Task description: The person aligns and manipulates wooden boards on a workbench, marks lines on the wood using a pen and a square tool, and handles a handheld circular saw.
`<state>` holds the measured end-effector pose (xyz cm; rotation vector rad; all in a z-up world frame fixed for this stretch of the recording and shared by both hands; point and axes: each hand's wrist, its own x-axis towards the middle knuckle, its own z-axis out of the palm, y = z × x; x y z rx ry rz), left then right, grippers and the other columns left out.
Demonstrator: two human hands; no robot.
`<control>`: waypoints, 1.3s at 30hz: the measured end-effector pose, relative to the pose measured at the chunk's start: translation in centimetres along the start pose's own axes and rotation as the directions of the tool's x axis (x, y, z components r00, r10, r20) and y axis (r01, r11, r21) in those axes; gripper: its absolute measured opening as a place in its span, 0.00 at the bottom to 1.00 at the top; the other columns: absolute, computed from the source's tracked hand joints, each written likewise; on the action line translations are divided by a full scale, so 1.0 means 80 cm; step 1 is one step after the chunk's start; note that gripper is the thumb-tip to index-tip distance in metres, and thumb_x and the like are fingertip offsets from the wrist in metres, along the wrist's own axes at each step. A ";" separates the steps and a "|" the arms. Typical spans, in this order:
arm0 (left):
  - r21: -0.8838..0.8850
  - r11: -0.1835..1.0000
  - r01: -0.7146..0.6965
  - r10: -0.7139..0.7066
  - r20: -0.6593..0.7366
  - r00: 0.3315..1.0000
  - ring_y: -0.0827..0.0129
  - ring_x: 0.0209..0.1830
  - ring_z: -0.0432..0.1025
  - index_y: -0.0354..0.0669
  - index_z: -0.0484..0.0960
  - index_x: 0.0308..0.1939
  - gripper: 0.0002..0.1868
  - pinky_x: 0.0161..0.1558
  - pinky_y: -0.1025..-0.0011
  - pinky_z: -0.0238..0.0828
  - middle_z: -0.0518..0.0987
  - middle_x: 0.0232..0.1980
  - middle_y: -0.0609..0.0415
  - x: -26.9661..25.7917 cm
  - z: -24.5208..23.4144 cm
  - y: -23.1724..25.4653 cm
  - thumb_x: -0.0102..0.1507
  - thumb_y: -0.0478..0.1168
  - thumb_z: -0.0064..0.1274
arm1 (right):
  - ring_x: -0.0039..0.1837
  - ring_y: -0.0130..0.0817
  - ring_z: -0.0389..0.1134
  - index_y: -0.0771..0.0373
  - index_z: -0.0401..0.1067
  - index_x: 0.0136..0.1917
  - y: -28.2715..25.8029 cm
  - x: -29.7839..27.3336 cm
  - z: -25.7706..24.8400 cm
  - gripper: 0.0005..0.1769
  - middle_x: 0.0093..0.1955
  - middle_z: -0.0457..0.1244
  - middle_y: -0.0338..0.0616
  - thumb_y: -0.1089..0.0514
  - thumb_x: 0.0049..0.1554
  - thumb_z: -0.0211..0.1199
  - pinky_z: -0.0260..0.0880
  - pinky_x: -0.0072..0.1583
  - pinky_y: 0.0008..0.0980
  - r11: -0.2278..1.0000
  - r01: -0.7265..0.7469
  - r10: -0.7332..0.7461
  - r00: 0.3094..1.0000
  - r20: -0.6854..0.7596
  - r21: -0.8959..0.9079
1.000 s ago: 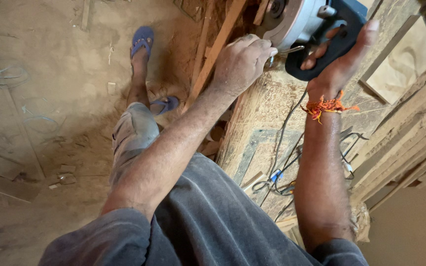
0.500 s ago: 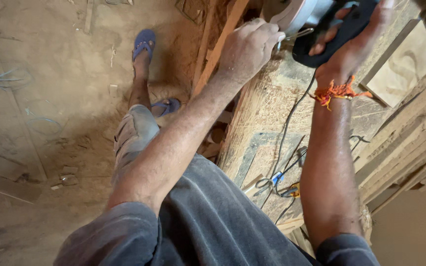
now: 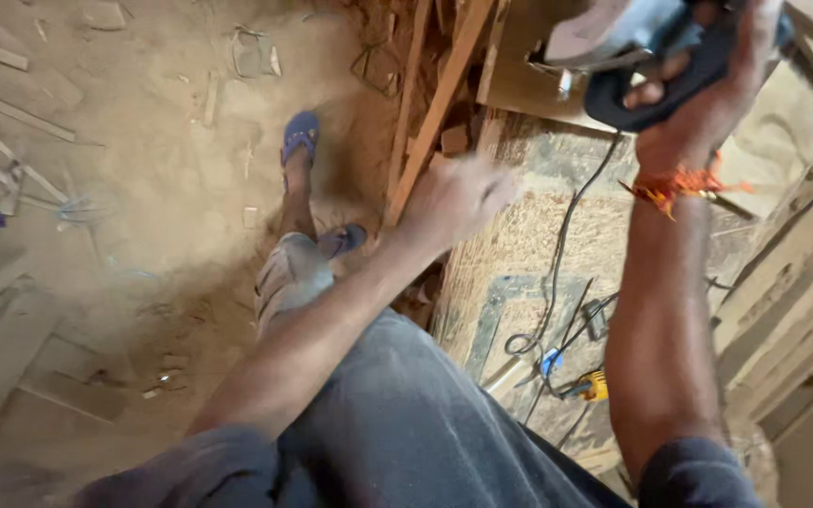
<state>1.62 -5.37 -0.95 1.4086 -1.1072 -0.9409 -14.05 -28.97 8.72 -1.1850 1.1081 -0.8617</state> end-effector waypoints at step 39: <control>0.215 0.976 -0.026 0.063 -0.169 0.984 0.62 0.41 0.80 0.40 0.85 0.49 0.16 0.45 0.68 0.78 0.84 0.42 0.49 0.000 -0.040 0.091 0.64 0.47 0.65 | 0.30 0.28 0.61 0.66 0.68 0.64 -0.016 -0.164 0.073 0.22 0.36 0.63 0.39 0.51 0.66 0.69 0.61 0.31 0.29 0.998 -0.034 0.025 0.986 -0.167 -0.047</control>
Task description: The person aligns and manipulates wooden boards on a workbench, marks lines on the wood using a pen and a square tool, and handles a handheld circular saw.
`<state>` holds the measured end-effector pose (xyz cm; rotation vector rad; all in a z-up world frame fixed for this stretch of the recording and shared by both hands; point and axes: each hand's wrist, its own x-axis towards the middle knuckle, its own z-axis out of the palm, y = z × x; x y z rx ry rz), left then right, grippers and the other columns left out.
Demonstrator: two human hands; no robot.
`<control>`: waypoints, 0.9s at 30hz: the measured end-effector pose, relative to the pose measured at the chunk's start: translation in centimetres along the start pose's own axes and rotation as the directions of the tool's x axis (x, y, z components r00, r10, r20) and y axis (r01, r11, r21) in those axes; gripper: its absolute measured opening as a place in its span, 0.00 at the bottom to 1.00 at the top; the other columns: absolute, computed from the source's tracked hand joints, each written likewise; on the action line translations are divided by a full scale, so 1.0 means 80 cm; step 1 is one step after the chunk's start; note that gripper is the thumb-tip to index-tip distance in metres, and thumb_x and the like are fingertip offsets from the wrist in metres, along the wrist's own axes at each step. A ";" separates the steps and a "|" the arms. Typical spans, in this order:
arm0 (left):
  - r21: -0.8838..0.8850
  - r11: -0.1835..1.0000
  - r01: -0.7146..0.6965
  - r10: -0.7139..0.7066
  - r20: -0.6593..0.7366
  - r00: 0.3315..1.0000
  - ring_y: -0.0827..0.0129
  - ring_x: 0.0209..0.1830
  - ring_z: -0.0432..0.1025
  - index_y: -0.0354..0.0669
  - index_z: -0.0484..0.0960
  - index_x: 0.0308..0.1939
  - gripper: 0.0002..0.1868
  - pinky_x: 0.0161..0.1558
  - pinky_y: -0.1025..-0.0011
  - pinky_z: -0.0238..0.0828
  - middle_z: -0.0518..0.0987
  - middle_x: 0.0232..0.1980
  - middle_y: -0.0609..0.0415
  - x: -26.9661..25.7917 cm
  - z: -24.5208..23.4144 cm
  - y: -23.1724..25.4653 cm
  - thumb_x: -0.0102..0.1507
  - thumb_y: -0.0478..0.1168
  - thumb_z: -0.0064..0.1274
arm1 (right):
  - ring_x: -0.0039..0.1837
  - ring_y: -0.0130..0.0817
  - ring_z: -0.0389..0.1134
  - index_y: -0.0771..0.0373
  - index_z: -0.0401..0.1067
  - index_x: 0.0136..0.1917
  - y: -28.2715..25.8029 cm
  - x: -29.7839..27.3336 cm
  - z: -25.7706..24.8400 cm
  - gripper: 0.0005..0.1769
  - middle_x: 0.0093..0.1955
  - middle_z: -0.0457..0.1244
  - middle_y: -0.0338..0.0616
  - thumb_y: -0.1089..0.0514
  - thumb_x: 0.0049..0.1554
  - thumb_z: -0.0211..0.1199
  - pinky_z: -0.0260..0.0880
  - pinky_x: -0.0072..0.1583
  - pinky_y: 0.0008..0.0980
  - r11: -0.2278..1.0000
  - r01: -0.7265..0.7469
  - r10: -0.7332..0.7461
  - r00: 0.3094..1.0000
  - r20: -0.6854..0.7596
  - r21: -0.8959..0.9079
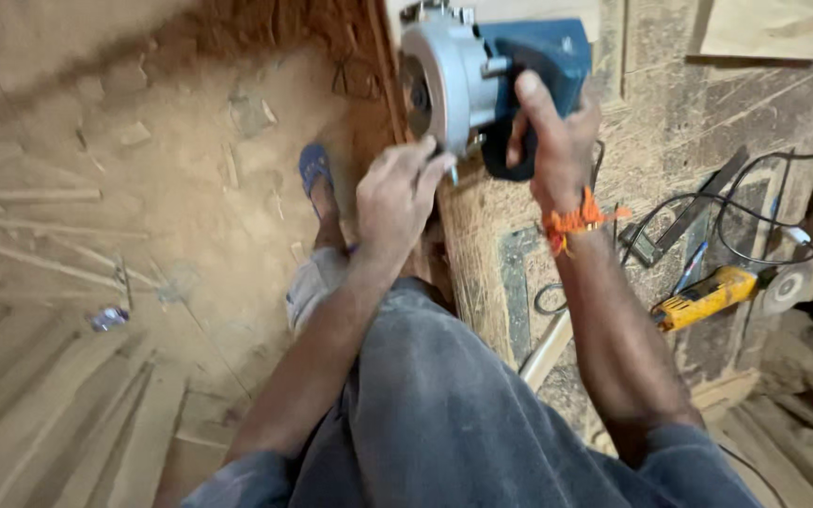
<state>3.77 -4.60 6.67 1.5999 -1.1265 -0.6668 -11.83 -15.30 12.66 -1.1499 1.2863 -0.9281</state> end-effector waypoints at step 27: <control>-0.039 0.997 0.070 -0.073 -0.072 0.995 0.64 0.42 0.82 0.40 0.86 0.44 0.10 0.43 0.70 0.81 0.85 0.43 0.52 0.017 0.050 -0.079 0.66 0.44 0.62 | 0.28 0.33 0.61 0.64 0.69 0.46 0.060 0.062 0.008 0.26 0.31 0.61 0.43 0.37 0.65 0.65 0.62 0.30 0.33 0.990 -0.085 0.083 0.996 -0.016 -0.113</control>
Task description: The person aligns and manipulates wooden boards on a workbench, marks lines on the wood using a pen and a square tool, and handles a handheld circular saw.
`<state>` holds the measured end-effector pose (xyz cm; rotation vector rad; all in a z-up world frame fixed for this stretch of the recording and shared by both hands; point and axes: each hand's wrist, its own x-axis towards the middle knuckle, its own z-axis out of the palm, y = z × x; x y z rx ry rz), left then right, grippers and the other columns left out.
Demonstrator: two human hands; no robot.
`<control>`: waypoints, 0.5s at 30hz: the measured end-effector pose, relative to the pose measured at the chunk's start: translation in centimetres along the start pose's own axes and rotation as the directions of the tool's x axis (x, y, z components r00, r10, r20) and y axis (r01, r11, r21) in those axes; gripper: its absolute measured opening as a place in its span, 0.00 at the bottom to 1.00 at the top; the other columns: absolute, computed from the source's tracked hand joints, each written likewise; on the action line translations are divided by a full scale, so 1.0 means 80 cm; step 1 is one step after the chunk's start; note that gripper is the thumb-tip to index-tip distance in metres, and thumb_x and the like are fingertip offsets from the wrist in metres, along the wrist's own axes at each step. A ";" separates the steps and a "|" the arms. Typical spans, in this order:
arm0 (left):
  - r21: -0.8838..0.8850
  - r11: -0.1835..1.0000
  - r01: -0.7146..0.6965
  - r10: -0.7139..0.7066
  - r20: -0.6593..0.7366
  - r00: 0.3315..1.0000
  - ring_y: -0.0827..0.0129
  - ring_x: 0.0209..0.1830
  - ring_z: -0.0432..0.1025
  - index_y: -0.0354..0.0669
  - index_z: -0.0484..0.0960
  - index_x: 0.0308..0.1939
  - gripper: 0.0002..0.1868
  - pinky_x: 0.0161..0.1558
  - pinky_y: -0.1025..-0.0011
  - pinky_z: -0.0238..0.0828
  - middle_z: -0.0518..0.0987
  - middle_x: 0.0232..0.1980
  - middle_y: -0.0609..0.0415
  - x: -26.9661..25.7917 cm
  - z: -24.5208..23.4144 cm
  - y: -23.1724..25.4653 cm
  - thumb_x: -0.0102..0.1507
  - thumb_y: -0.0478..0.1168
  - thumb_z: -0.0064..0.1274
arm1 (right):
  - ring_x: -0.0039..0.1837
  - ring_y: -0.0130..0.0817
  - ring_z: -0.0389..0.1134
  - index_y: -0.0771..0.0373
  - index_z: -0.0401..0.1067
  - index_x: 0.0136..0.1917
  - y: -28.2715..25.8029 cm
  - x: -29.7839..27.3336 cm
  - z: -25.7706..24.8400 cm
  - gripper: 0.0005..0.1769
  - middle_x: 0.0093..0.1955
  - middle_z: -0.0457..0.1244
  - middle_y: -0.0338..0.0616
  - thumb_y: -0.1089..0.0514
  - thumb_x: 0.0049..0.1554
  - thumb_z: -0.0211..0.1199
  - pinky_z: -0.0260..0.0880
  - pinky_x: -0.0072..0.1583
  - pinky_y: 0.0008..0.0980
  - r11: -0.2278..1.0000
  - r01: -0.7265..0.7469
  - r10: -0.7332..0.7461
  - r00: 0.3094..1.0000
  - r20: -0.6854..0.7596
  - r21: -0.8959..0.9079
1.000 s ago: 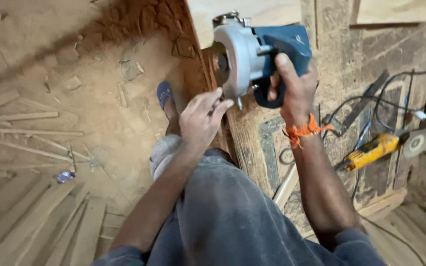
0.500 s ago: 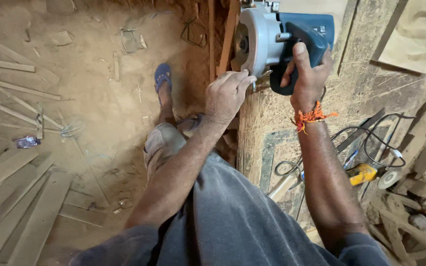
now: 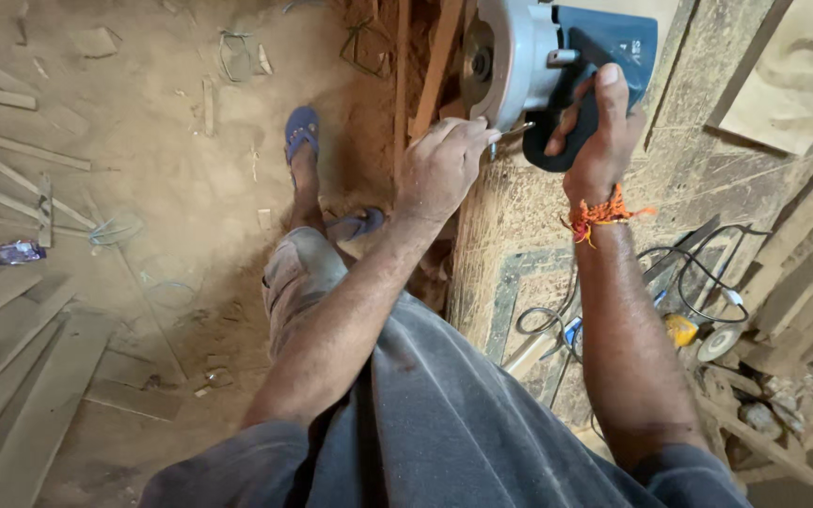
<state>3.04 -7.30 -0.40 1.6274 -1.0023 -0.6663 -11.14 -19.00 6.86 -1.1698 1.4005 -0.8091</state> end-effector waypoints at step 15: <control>-0.092 0.996 0.022 -0.027 -0.062 0.998 0.65 0.39 0.82 0.38 0.86 0.43 0.12 0.39 0.72 0.82 0.85 0.41 0.50 0.029 0.026 -0.018 0.65 0.44 0.63 | 0.29 0.34 0.62 0.64 0.69 0.46 -0.003 0.034 0.007 0.28 0.31 0.60 0.44 0.35 0.66 0.64 0.63 0.31 0.35 0.997 0.066 -0.066 0.998 0.018 -0.036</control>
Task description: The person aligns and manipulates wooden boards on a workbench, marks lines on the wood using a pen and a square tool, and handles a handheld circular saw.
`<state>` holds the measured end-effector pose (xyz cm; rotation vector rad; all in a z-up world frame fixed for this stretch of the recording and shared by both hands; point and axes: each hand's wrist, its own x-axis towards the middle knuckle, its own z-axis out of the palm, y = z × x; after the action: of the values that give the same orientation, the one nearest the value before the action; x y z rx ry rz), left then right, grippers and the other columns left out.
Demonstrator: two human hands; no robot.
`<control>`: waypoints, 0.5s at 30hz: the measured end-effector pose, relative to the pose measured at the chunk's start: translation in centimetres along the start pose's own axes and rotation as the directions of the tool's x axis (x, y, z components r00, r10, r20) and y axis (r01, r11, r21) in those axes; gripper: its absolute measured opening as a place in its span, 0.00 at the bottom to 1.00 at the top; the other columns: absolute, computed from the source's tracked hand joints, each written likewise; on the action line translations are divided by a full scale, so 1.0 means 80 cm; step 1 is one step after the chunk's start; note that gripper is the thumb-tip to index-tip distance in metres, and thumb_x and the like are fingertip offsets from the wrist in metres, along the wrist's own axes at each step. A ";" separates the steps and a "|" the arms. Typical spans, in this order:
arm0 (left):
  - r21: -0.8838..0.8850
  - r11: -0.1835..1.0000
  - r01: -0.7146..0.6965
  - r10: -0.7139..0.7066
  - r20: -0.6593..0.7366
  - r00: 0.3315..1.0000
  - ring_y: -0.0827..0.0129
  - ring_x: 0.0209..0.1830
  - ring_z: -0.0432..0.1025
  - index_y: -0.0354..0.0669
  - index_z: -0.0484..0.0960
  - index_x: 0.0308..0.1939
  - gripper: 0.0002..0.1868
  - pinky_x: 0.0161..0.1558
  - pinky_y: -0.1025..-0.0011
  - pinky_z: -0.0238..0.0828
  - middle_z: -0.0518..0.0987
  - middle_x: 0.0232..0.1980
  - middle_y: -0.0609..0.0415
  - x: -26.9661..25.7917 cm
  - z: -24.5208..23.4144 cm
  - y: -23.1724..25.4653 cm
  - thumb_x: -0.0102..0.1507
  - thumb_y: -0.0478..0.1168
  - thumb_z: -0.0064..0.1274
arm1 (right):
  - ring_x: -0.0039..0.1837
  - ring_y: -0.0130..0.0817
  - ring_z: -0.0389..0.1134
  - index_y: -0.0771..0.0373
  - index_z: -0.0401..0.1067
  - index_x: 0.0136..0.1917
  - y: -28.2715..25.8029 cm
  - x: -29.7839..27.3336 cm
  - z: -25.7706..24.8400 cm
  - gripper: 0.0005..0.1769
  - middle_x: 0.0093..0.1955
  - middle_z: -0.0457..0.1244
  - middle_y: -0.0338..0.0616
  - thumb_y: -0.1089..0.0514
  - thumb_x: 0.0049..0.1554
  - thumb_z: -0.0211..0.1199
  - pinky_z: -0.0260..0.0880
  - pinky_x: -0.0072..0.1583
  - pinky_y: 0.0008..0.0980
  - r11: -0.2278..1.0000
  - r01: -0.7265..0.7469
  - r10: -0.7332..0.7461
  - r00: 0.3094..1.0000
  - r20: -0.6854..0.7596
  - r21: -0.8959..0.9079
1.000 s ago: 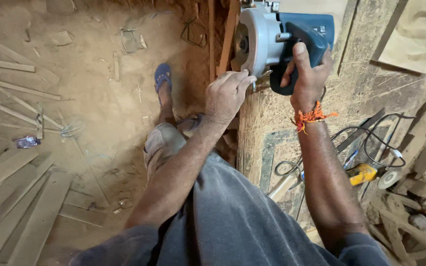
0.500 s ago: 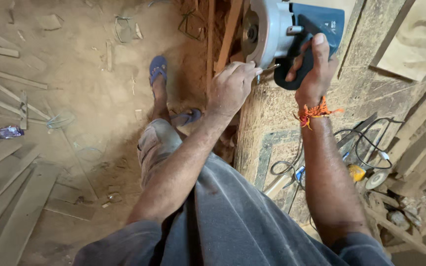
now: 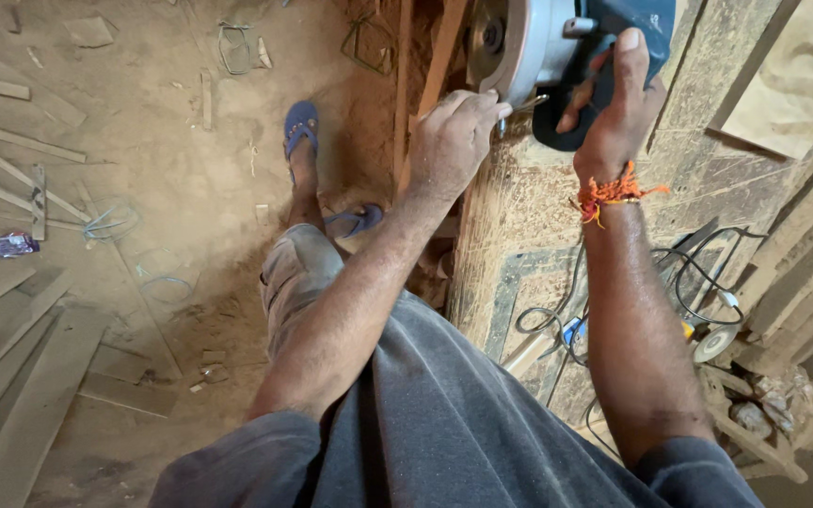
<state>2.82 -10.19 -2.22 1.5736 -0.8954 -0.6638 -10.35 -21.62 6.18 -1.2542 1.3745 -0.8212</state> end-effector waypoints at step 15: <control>0.076 0.994 -0.076 0.079 -0.043 0.996 0.73 0.32 0.80 0.41 0.86 0.44 0.12 0.31 0.77 0.80 0.85 0.37 0.54 0.044 0.043 -0.050 0.68 0.45 0.56 | 0.28 0.38 0.62 0.67 0.69 0.51 0.019 0.062 -0.009 0.22 0.33 0.61 0.49 0.43 0.72 0.63 0.62 0.30 0.36 0.989 0.100 -0.112 0.987 0.111 0.108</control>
<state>2.69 -14.83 -6.57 1.6052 -0.9517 -0.5430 -10.87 -26.22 3.66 -1.2836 1.1661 -0.8667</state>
